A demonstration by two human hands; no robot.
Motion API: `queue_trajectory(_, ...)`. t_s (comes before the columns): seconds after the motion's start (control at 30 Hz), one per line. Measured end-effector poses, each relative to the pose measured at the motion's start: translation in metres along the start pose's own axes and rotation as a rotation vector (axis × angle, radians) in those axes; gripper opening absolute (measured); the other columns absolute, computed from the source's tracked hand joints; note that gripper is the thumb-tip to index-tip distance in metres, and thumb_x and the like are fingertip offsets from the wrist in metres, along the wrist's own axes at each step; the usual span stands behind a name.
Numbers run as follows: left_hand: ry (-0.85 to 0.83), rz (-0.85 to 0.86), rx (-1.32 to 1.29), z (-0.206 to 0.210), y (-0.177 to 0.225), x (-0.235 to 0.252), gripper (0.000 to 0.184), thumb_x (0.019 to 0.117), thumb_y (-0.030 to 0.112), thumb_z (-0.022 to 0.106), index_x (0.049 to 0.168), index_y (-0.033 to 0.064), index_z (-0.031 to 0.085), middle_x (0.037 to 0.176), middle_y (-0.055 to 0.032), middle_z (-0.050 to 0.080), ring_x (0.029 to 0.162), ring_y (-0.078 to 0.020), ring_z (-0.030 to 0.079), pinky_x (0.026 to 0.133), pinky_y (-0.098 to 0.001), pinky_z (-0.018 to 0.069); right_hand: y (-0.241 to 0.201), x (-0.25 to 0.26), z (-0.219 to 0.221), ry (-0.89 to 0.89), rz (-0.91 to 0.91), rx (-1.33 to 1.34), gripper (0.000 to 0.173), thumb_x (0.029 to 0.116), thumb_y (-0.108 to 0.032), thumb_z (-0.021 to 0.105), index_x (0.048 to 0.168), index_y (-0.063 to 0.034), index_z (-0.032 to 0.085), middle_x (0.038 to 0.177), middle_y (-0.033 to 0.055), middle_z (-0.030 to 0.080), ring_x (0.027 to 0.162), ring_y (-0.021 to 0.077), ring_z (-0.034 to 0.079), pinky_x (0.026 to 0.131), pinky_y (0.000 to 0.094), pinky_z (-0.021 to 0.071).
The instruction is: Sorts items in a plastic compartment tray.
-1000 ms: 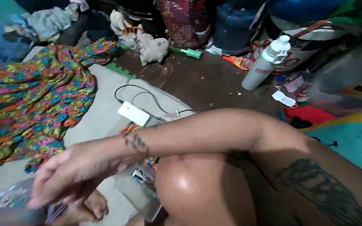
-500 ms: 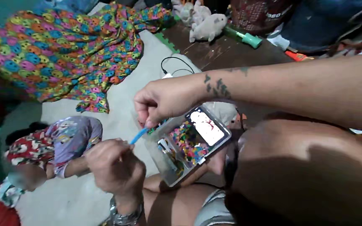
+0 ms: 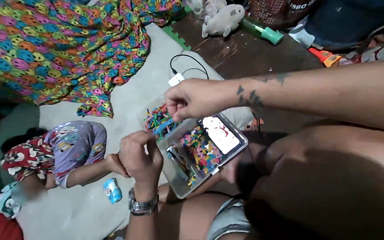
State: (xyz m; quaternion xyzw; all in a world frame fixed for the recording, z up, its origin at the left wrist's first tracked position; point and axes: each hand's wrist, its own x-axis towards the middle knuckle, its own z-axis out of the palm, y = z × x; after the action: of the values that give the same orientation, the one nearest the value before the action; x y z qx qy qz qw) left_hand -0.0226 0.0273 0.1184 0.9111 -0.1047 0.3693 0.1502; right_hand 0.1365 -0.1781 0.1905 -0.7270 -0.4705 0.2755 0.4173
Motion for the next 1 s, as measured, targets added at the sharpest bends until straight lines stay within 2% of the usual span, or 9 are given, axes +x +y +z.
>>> queue_trajectory(0.13, -0.087, -0.166, 0.080, 0.010, -0.035, -0.007, 0.015, 0.0989, 0.007, 0.058, 0.098, -0.0073, 0.064, 0.099, -0.0226, 0.067, 0.100, -0.0300, 0.066, 0.091, -0.0405, 0.0527, 0.024, -0.014, -0.019, 0.007, 0.140, 0.078, 0.013, 0.1012, -0.015, 0.064, 0.103, -0.0026, 0.067, 0.088, 0.0060, 0.062, 0.075, 0.0114, 0.058, 0.069, 0.0307, 0.0495)
queue_trajectory(0.37, -0.275, -0.402, 0.241, 0.027, -0.070, -0.012, 0.019, 0.0996, 0.008, 0.056, 0.105, -0.0076, 0.067, 0.106, -0.0256, 0.067, 0.104, -0.0412, 0.066, 0.093, -0.0565, 0.0508, 0.049, -0.051, -0.003, 0.171, 0.412, 0.228, 0.017, 0.1064, -0.008, 0.051, 0.108, 0.0048, 0.062, 0.096, 0.0153, 0.063, 0.077, 0.0180, 0.057, 0.069, 0.0345, 0.0482)
queue_trajectory(0.4, -0.398, -0.449, 0.256, 0.028, -0.073, -0.012, 0.020, 0.1000, 0.009, 0.057, 0.108, -0.0067, 0.067, 0.111, -0.0268, 0.066, 0.107, -0.0445, 0.064, 0.094, -0.0616, 0.0484, 0.027, -0.055, -0.001, 0.154, 0.448, 0.147, 0.017, 0.1056, -0.005, 0.050, 0.109, 0.0081, 0.061, 0.096, 0.0193, 0.063, 0.081, 0.0223, 0.061, 0.071, 0.0361, 0.0507)
queue_trajectory(0.47, -0.688, -0.548, 0.267, 0.032, -0.079, -0.012, 0.022, 0.0997, 0.012, 0.062, 0.114, -0.0031, 0.068, 0.120, -0.0273, 0.064, 0.111, -0.0482, 0.062, 0.094, -0.0700, 0.0450, -0.035, -0.050, -0.007, -0.027, 0.753, 0.064, 0.023, 0.1058, 0.002, 0.046, 0.123, 0.0107, 0.058, 0.115, 0.0253, 0.063, 0.106, 0.0310, 0.063, 0.096, 0.0437, 0.0490)
queue_trajectory(0.5, -0.774, -0.587, 0.260, 0.035, -0.082, -0.015, 0.023, 0.0997, 0.015, 0.063, 0.115, -0.0010, 0.070, 0.122, -0.0263, 0.065, 0.111, -0.0479, 0.063, 0.094, -0.0716, 0.0439, -0.031, -0.053, -0.006, -0.101, 0.721, 0.035, 0.023, 0.1052, 0.002, 0.048, 0.123, 0.0108, 0.059, 0.114, 0.0257, 0.063, 0.106, 0.0319, 0.063, 0.096, 0.0444, 0.0492)
queue_trajectory(0.6, -0.746, -0.609, 0.240, 0.039, -0.080, -0.025, 0.025, 0.1008, 0.020, 0.061, 0.115, 0.0019, 0.072, 0.121, -0.0244, 0.067, 0.109, -0.0468, 0.064, 0.093, -0.0723, 0.0438, 0.052, -0.062, 0.008, -0.268, 0.374, 0.054, 0.021, 0.1050, -0.015, 0.059, 0.113, 0.0028, 0.066, 0.096, 0.0142, 0.067, 0.082, 0.0182, 0.064, 0.075, 0.0343, 0.0524)
queue_trajectory(0.8, -0.573, -0.481, 0.119, 0.036, -0.034, -0.032, 0.028, 0.1014, 0.018, 0.057, 0.107, -0.0065, 0.070, 0.112, -0.0254, 0.067, 0.106, -0.0416, 0.066, 0.092, -0.0596, 0.0512, -0.025, -0.055, -0.001, -0.380, 0.746, -0.136, 0.025, 0.1076, -0.005, 0.047, 0.127, 0.0059, 0.059, 0.113, 0.0179, 0.065, 0.102, 0.0203, 0.063, 0.092, 0.0329, 0.0485)
queue_trajectory(0.9, -0.790, -0.336, -0.136, 0.056, -0.003, -0.052, 0.032, 0.1021, 0.024, 0.057, 0.098, -0.0035, 0.072, 0.104, -0.0200, 0.071, 0.101, -0.0341, 0.070, 0.091, -0.0509, 0.0557, -0.011, -0.059, -0.003, -0.325, 0.685, 0.019, 0.024, 0.1074, -0.008, 0.050, 0.123, 0.0053, 0.062, 0.110, 0.0179, 0.066, 0.096, 0.0224, 0.064, 0.088, 0.0369, 0.0501)
queue_trajectory(1.0, -1.266, -0.281, -0.303, 0.079, 0.012, -0.064, 0.035, 0.1006, 0.032, 0.062, 0.117, 0.0014, 0.070, 0.123, -0.0204, 0.065, 0.114, -0.0353, 0.064, 0.099, -0.0548, 0.0509, -0.014, -0.063, -0.006, -0.284, 0.668, 0.078, 0.024, 0.1073, -0.008, 0.051, 0.123, 0.0055, 0.062, 0.109, 0.0176, 0.066, 0.095, 0.0227, 0.064, 0.089, 0.0382, 0.0508)
